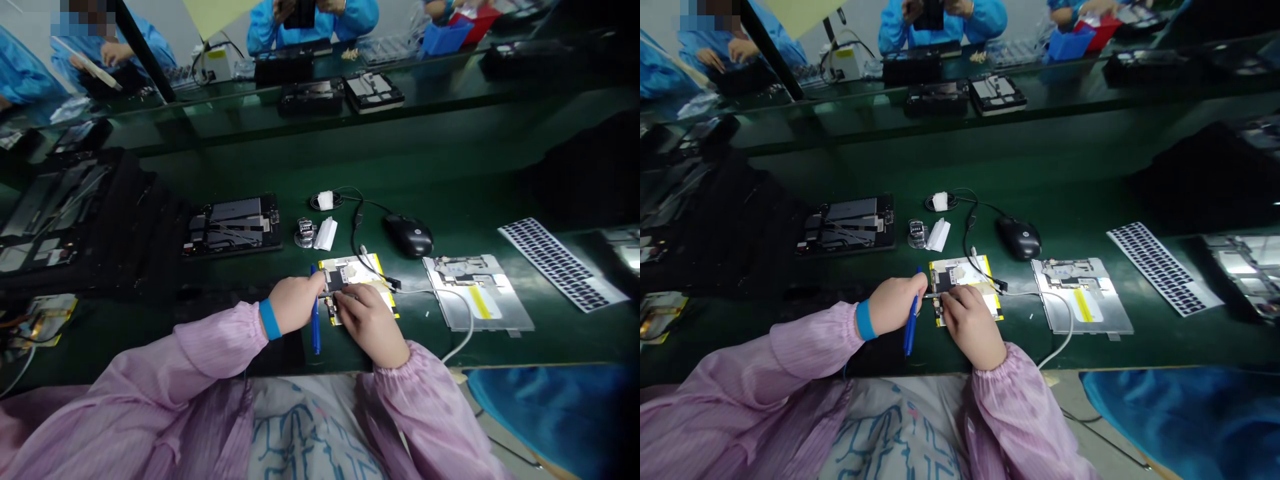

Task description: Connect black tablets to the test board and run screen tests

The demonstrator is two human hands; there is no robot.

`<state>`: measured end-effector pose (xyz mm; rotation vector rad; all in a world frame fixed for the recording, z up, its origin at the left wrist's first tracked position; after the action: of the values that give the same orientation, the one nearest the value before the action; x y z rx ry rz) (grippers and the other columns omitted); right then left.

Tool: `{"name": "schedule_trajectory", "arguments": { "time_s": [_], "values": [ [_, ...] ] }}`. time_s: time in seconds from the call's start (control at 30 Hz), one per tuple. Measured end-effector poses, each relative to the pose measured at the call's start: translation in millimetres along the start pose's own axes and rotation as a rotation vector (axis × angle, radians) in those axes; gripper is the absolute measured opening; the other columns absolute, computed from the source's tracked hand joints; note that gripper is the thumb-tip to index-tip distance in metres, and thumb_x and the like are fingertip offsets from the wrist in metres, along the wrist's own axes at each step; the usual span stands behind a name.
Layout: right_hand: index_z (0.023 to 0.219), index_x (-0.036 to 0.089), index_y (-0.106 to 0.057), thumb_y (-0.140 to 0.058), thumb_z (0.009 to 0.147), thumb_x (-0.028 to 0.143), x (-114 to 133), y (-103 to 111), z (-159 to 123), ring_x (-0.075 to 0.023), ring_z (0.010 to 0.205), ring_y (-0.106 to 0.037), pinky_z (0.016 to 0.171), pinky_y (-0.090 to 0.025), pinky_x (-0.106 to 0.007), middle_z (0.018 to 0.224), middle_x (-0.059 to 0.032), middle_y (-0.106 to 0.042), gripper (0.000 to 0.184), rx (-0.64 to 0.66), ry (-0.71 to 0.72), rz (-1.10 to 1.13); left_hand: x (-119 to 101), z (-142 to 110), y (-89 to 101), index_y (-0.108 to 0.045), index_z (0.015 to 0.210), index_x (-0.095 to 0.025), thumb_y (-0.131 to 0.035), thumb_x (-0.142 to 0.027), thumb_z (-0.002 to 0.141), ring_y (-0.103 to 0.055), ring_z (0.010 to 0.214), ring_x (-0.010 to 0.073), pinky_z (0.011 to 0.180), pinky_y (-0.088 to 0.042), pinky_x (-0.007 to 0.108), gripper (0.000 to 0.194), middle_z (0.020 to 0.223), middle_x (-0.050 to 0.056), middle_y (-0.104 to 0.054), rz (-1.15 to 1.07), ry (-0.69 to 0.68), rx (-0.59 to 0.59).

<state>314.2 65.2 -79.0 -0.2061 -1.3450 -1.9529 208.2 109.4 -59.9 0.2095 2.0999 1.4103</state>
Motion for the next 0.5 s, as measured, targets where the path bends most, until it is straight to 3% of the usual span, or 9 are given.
{"name": "schedule_trajectory", "arguments": {
  "time_s": [0.23, 0.4, 0.5],
  "values": [
    [0.105, 0.014, -0.063, -0.045, 0.090, 0.016, 9, -10, -1, -0.0267, 0.095, -0.051, 0.085, -0.051, -0.046, 0.098, -0.0134, -0.059, 0.024, 0.094, 0.050, -0.090, 2, 0, -2.3, -0.049, 0.085, -0.020, -0.046, -0.013, 0.081, -0.063, 0.065, 0.0247, 0.060, -0.043, 0.032, 0.008, 0.070, 0.004, -0.062, 0.016, -0.015, 0.001],
    [0.104, 0.011, -0.063, -0.046, 0.089, 0.015, 11, -11, -3, -0.0276, 0.094, -0.051, 0.084, -0.051, -0.046, 0.098, -0.0154, -0.060, 0.023, 0.082, 0.041, -0.091, 1, -2, -2.3, -0.048, 0.084, -0.020, -0.047, -0.015, 0.082, -0.062, 0.063, 0.0217, 0.058, -0.042, 0.029, 0.005, 0.069, 0.004, -0.062, 0.004, -0.015, -0.011],
    [0.100, 0.016, -0.062, -0.046, 0.089, 0.016, 7, -7, -1, -0.0259, 0.091, -0.054, 0.081, -0.051, -0.044, 0.095, -0.0122, -0.061, 0.020, 0.053, -0.019, -0.027, -3, -11, 11.5, -0.047, 0.080, -0.020, -0.051, -0.025, 0.085, -0.061, 0.063, 0.0190, 0.058, -0.041, 0.027, 0.008, 0.070, 0.003, -0.062, -0.047, -0.030, -0.046]
  ]
}}
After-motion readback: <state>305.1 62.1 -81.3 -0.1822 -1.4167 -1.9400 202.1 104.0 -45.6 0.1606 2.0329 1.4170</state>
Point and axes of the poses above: each hand's wrist, its own z-axis towards the middle knuckle, its own y-axis out of the back of the hand, x = y × z, the point moved 8 cm from there along z, towards the middle knuckle
